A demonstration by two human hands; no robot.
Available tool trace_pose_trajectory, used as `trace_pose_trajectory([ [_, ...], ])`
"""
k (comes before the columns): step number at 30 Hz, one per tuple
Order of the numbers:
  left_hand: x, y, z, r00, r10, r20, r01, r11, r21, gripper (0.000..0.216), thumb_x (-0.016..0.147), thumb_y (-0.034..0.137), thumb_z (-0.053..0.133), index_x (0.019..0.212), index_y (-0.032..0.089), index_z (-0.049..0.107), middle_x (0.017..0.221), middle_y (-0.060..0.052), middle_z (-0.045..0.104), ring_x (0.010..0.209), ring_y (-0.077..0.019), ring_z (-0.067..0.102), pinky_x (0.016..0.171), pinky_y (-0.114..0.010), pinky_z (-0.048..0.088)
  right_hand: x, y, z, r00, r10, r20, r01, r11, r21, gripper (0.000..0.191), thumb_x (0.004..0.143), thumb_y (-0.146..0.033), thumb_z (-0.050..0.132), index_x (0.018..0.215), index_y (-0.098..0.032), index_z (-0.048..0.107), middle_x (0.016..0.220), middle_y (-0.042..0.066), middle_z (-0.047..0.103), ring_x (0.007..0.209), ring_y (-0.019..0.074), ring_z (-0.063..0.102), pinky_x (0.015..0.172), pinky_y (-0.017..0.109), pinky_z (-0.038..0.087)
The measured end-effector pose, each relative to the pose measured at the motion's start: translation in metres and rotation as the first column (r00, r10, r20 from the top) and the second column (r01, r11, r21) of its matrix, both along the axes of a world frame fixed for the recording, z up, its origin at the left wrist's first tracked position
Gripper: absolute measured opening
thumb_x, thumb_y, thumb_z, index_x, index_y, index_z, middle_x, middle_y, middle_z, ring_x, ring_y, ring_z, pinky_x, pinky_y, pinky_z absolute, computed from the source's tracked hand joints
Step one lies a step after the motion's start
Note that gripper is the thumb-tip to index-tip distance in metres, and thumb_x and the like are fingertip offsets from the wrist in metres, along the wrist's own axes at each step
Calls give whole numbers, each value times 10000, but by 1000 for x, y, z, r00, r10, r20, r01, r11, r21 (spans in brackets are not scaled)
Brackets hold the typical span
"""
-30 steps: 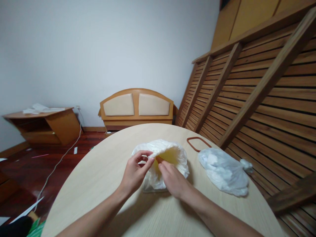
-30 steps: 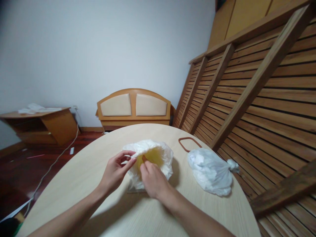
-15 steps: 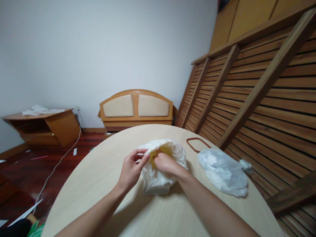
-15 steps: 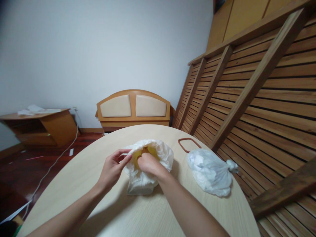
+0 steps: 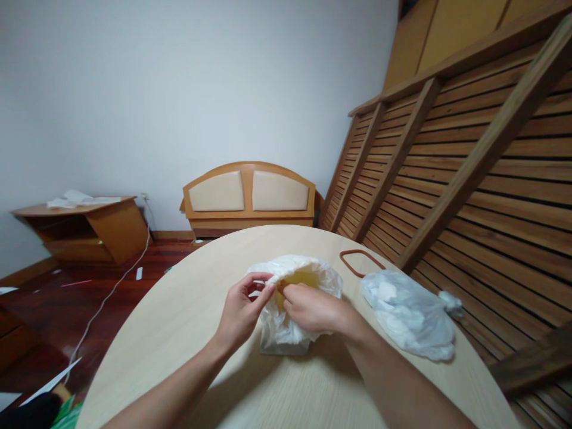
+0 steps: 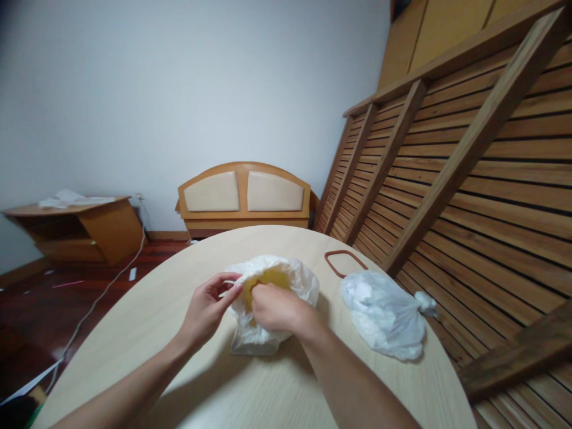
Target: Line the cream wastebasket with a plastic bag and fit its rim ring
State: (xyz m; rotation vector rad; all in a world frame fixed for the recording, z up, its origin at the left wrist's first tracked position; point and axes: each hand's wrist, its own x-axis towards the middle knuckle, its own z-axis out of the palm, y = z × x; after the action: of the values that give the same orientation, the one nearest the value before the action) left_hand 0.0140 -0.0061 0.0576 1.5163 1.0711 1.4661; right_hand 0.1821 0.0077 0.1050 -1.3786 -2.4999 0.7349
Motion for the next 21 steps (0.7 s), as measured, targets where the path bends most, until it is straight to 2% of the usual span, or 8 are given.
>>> trace_pose_trajectory([
  [2,0,1,-1,1000,13,9,-13,1000,-1,360,786,466,749,954,150,708,860,-68,741,694,-149,647,579,-221,516,16,-16,22,990,119,78,-123,991,48,283,926,-181,473,875,-138,748,843,116,745,702,179,610,627,266,406],
  [5,-1,2,-1,1000,3,11,-2,1000,-3,360,789,468,747,953,149,708,851,-66,737,686,-144,639,581,-221,516,36,-31,53,965,263,10,-263,961,85,234,941,-212,521,946,-187,753,910,56,755,776,166,645,679,255,428],
  [8,0,1,0,1000,-25,13,25,1000,-10,353,799,469,740,956,154,708,859,-67,733,713,-149,645,609,-227,527,46,-30,68,978,179,-106,-147,954,262,155,923,-204,579,947,-203,732,888,17,742,776,150,651,700,256,454],
  [11,1,-1,-1,999,-31,12,31,1000,-2,336,804,458,737,955,158,710,875,-67,722,727,-150,639,613,-228,528,46,-18,63,979,149,-138,-58,857,513,158,861,-193,674,1011,-200,720,1044,45,739,993,196,657,901,319,476],
  [13,2,-3,-1,1000,-26,2,26,999,21,307,806,434,738,947,162,716,894,-66,714,731,-146,629,610,-223,526,43,-9,53,978,196,-76,-116,803,584,339,816,-199,732,1153,-205,698,1231,71,700,1182,236,604,1059,383,417],
  [14,3,-4,-1,1000,-24,-7,24,999,39,287,806,419,739,938,165,719,897,-63,710,731,-142,622,608,-219,524,42,-6,47,976,213,-42,-149,798,584,422,807,-211,746,1223,-209,676,1294,78,677,1234,247,581,1098,402,393],
  [16,4,-6,-1,999,-21,-38,24,997,76,248,808,390,735,925,171,726,887,-54,699,727,-135,609,600,-208,520,40,-1,38,977,214,6,-183,819,544,495,819,-234,740,1304,-206,641,1323,87,671,1242,259,592,1101,413,407],
  [21,6,-11,1,993,-22,-112,37,990,135,194,821,348,708,906,175,729,866,-50,690,727,-132,592,575,-193,521,39,1,33,986,162,44,-165,884,437,415,881,-238,657,1295,-201,662,1261,97,713,1154,287,666,992,400,502],
])
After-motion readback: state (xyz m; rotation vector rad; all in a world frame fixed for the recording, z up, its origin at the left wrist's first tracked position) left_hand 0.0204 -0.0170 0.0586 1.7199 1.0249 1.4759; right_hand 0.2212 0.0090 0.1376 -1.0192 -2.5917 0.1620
